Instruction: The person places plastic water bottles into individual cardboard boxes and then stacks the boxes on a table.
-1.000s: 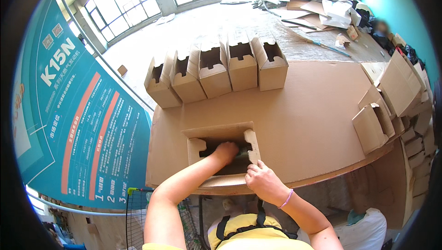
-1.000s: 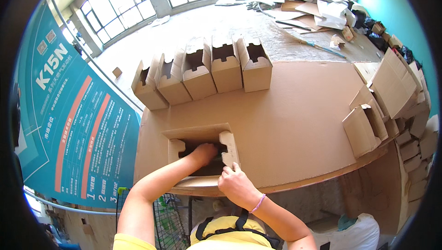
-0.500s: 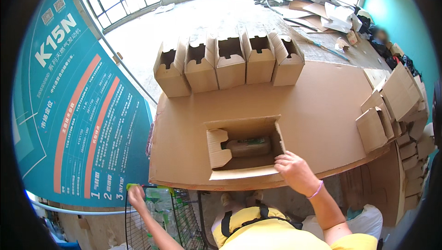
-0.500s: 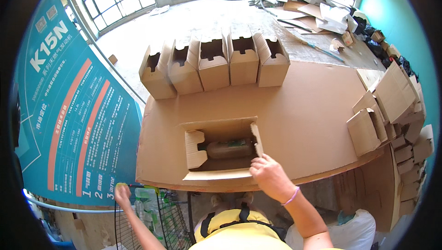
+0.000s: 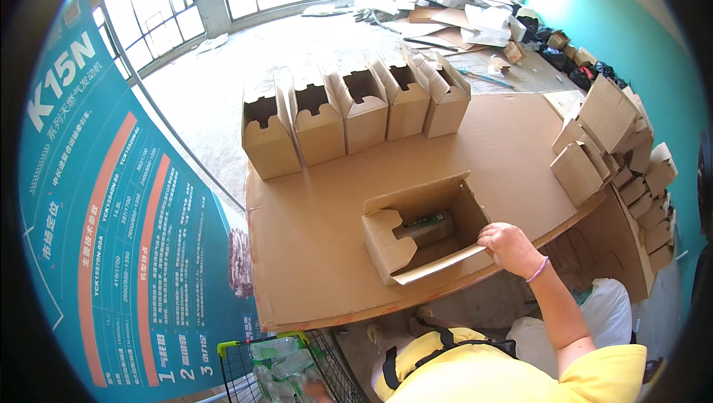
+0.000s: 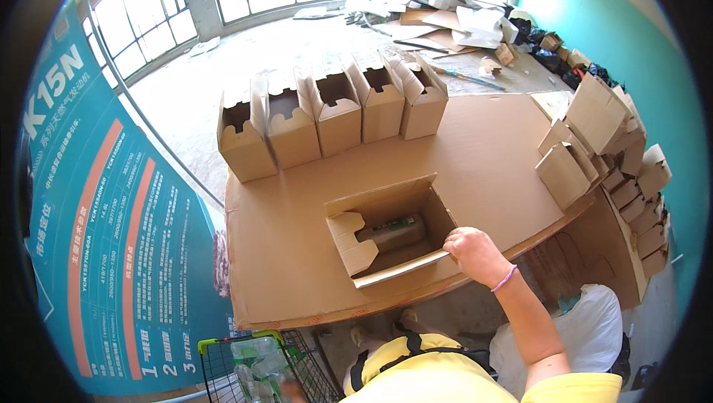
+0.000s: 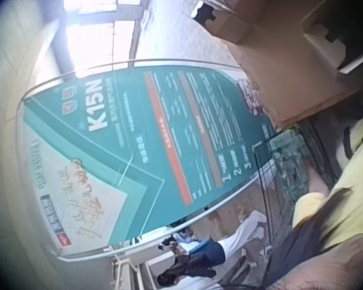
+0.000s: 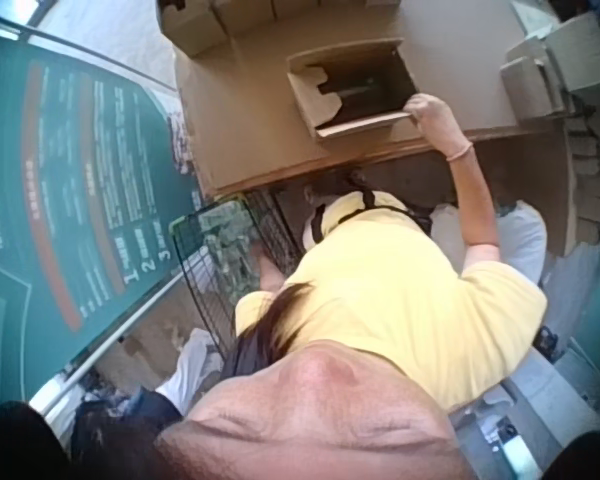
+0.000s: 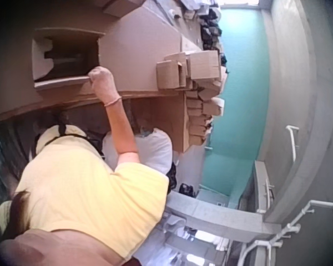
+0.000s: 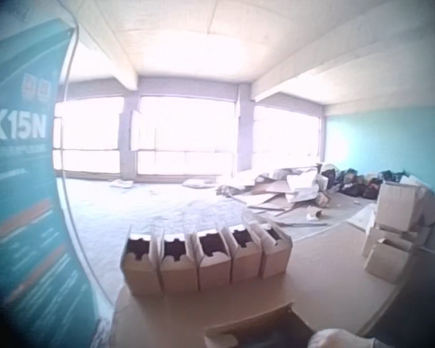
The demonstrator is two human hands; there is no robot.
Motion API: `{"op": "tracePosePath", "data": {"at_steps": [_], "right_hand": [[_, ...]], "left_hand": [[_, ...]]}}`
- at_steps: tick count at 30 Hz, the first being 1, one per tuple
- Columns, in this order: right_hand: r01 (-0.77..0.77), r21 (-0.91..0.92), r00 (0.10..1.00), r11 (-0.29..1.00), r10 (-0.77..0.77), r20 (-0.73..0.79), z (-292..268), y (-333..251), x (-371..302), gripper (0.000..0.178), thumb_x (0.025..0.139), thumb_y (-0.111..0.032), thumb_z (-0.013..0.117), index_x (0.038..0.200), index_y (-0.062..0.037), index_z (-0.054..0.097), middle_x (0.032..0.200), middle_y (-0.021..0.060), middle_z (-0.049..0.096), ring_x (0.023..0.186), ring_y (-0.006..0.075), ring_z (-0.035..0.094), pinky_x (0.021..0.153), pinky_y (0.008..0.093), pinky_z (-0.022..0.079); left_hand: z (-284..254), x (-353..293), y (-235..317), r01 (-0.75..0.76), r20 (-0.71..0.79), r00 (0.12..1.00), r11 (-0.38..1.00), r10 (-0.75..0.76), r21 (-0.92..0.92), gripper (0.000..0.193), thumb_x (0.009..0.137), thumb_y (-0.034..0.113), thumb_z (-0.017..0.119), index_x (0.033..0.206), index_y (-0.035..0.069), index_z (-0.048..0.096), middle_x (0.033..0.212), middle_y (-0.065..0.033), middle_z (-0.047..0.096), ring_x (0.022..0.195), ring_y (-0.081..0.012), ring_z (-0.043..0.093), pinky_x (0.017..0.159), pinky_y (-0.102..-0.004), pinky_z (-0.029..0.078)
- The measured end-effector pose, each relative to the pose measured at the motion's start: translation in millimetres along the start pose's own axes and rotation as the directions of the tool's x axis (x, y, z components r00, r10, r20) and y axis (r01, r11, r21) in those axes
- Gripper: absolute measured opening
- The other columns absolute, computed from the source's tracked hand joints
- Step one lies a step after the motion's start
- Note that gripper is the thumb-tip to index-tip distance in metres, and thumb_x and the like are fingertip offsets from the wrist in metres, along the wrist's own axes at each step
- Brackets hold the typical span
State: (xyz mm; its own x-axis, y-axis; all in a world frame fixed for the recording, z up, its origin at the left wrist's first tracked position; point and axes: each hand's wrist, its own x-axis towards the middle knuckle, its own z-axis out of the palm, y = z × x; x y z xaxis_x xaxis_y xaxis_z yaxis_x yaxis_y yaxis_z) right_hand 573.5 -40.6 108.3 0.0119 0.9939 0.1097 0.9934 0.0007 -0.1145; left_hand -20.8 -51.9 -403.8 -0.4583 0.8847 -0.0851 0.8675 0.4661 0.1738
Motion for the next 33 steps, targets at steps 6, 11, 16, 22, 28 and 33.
{"op": "tracePosePath", "data": {"at_steps": [6, 11, 16, 22, 28, 33], "right_hand": [[-0.063, -0.063, 0.997, 0.996, 0.065, 0.030, -3, -13, -5, 0.008, 0.072, 0.000, 0.062, 0.079, -0.0020, 0.067, 0.089, 0.0096, 0.070, 0.093, 0.0255, 0.064, 0.084, 0.0352, 0.053], [-0.084, -0.081, 0.995, 0.993, 0.087, 0.039, -5, -20, -1, 0.009, 0.074, -0.001, 0.062, 0.081, -0.0022, 0.068, 0.091, 0.0096, 0.070, 0.095, 0.0250, 0.064, 0.084, 0.0351, 0.053], [-0.093, -0.084, 0.994, 0.992, 0.098, 0.054, -5, -18, -2, 0.011, 0.075, -0.001, 0.062, 0.084, -0.0018, 0.069, 0.094, 0.0099, 0.070, 0.094, 0.0256, 0.065, 0.083, 0.0354, 0.053], [-0.084, -0.074, 0.995, 0.994, 0.088, 0.052, -4, -15, -2, 0.012, 0.075, -0.001, 0.062, 0.085, -0.0020, 0.069, 0.092, 0.0096, 0.070, 0.092, 0.0263, 0.065, 0.082, 0.0358, 0.054], [-0.044, -0.061, 0.997, 0.997, 0.047, 0.053, -6, -8, 2, 0.011, 0.075, -0.003, 0.062, 0.083, -0.0033, 0.069, 0.090, 0.0083, 0.069, 0.091, 0.0257, 0.064, 0.081, 0.0361, 0.052], [-0.022, 0.000, 0.999, 1.000, 0.022, 0.030, -3, 3, 1, 0.010, 0.074, -0.007, 0.065, 0.083, -0.0051, 0.070, 0.097, 0.0079, 0.070, 0.100, 0.0220, 0.063, 0.090, 0.0367, 0.047]], "left_hand": [[-12, 36, 23, -0.001, 0.061, 0.998, 0.999, -0.001, 0.039, 0.030, 0.091, 0.033, 0.059, 0.082, 0.006, 0.066, 0.084, -0.0137, 0.063, 0.076, -0.0297, 0.057, 0.067, -0.0391, 0.049], [-12, 24, 27, -0.007, 0.163, 0.987, 0.999, -0.001, 0.052, 0.032, 0.090, 0.036, 0.059, 0.087, 0.005, 0.065, 0.085, -0.0134, 0.063, 0.078, -0.0290, 0.057, 0.069, -0.0387, 0.049], [-13, 23, 39, -0.013, 0.246, 0.969, 0.999, 0.004, 0.036, 0.035, 0.090, 0.039, 0.059, 0.092, 0.004, 0.064, 0.085, -0.0131, 0.062, 0.079, -0.0283, 0.057, 0.070, -0.0384, 0.049], [-23, 24, 46, -0.003, 0.295, 0.955, 0.998, 0.020, -0.058, 0.040, 0.089, 0.042, 0.060, 0.097, 0.003, 0.063, 0.086, -0.0128, 0.061, 0.080, -0.0275, 0.057, 0.072, -0.0379, 0.049], [-57, 21, 56, 0.106, 0.283, 0.959, 0.929, -0.001, -0.354, 0.045, 0.089, 0.046, 0.060, 0.103, 0.002, 0.062, 0.087, -0.0124, 0.060, 0.082, -0.0267, 0.056, 0.074, -0.0374, 0.049], [-162, 25, 83, 0.367, 0.276, 0.926, 0.451, -0.257, -0.814, 0.050, 0.088, 0.048, 0.060, 0.107, 0.002, 0.061, 0.088, -0.0121, 0.059, 0.083, -0.0260, 0.056, 0.075, -0.0370, 0.049]]}}
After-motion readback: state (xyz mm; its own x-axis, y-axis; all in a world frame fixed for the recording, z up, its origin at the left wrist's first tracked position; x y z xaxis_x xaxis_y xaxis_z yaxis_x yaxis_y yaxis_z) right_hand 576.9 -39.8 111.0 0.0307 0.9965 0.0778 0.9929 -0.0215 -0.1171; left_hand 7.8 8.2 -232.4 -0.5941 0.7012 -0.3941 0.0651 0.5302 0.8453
